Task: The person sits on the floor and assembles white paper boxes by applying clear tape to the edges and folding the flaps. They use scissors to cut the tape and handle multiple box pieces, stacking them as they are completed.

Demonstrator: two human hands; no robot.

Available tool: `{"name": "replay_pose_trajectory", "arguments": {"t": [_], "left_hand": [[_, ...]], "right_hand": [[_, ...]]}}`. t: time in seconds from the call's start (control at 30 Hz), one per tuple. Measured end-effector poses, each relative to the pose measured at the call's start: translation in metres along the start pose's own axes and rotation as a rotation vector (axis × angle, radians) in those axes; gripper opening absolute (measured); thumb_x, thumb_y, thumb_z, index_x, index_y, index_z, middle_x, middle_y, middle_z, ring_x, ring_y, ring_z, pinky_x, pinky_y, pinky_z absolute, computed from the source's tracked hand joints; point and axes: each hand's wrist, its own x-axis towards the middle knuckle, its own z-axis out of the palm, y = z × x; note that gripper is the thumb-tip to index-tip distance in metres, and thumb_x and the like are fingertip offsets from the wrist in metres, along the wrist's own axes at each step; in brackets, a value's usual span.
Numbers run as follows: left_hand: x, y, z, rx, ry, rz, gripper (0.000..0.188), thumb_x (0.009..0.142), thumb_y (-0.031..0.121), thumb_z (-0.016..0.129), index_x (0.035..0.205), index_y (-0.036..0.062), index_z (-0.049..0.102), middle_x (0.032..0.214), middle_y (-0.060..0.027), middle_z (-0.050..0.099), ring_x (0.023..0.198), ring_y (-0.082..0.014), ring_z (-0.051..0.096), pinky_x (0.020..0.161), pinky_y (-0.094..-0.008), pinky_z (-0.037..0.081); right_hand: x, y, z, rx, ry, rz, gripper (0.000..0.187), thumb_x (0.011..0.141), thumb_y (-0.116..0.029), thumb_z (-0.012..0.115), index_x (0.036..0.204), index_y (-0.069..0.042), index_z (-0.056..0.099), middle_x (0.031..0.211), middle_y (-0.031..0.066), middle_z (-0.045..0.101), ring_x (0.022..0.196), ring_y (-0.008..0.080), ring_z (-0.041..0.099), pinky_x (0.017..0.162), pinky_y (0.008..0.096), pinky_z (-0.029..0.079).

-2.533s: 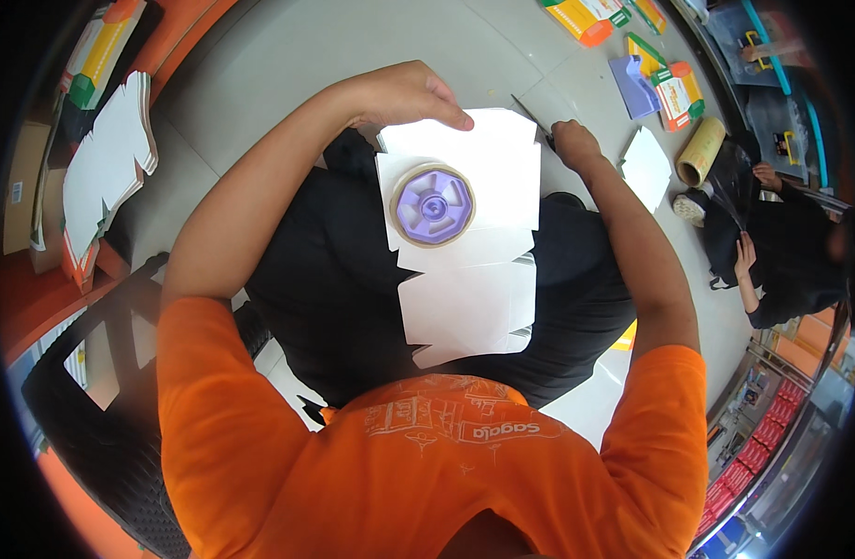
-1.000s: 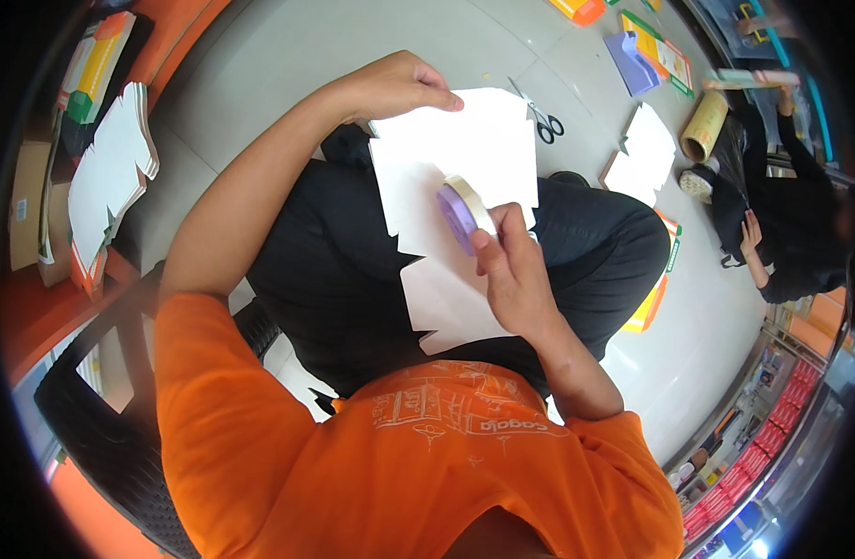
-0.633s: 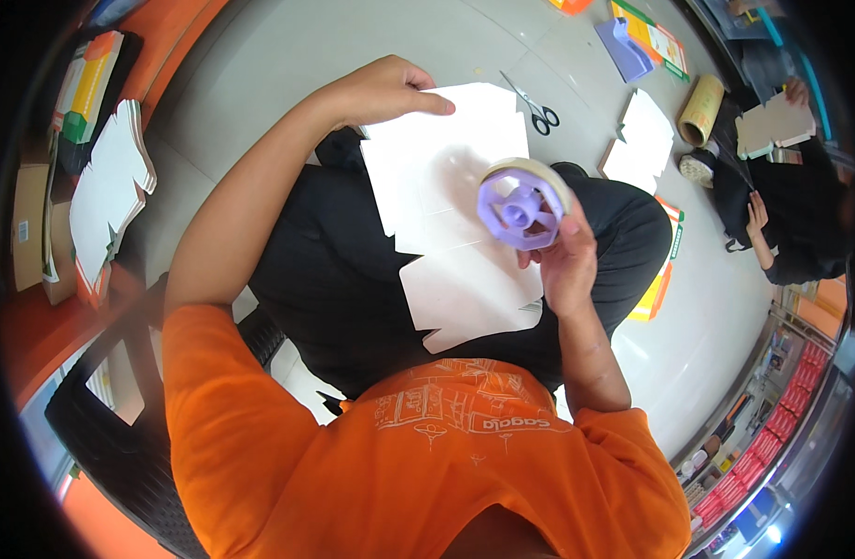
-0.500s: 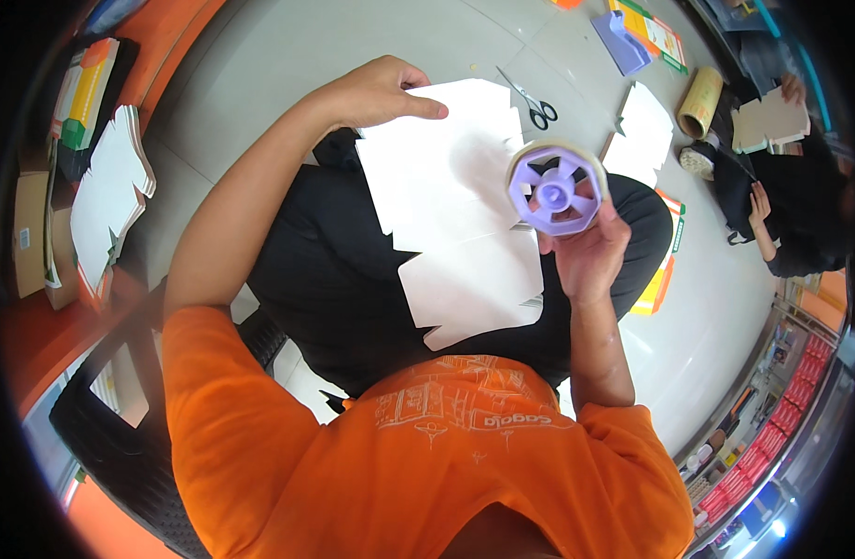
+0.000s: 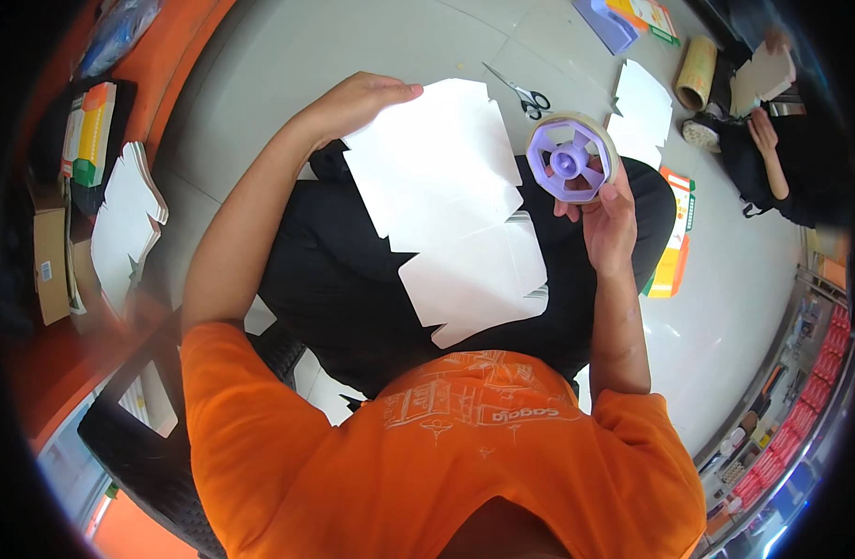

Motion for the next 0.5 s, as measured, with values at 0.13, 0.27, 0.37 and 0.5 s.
{"name": "replay_pose_trajectory", "arguments": {"t": [0.13,0.27,0.37,0.5], "left_hand": [[-0.002,0.005,-0.002,0.073,-0.076,0.001,0.061,0.095,0.050,0.057,0.127,-0.0025,0.063,0.127,-0.0210,0.063,0.124,-0.0320,0.055,0.107,-0.0371,0.039],[-0.004,0.006,0.007,0.092,0.105,-0.003,0.064,0.095,0.053,0.055,0.126,-0.0021,0.063,0.127,-0.0229,0.063,0.124,-0.0354,0.056,0.107,-0.0387,0.040],[0.000,-0.001,0.011,0.054,0.135,0.025,0.064,0.094,0.053,0.055,0.126,-0.0021,0.064,0.127,-0.0227,0.063,0.124,-0.0357,0.056,0.108,-0.0383,0.039],[-0.004,0.008,0.008,0.090,0.096,-0.006,0.063,0.094,0.052,0.055,0.126,-0.0026,0.064,0.127,-0.0237,0.063,0.124,-0.0350,0.056,0.107,-0.0384,0.040]], "right_hand": [[0.001,0.003,-0.004,-0.002,0.006,0.002,0.054,0.094,-0.037,0.043,0.131,0.001,0.049,0.097,0.0073,0.061,0.073,0.0146,0.058,0.062,0.0249,0.039],[0.000,0.006,-0.010,-0.007,-0.012,-0.036,0.050,0.093,-0.034,0.043,0.128,0.001,0.050,0.096,0.0073,0.061,0.073,0.0149,0.058,0.063,0.0254,0.039],[-0.004,0.005,-0.010,-0.008,0.005,-0.042,0.049,0.090,-0.030,0.043,0.127,0.002,0.051,0.095,0.0075,0.061,0.074,0.0156,0.058,0.065,0.0259,0.040],[-0.011,0.003,-0.019,-0.019,0.016,-0.026,0.049,0.085,-0.025,0.043,0.125,0.002,0.053,0.097,0.0087,0.062,0.077,0.0169,0.060,0.068,0.0272,0.043]]}}
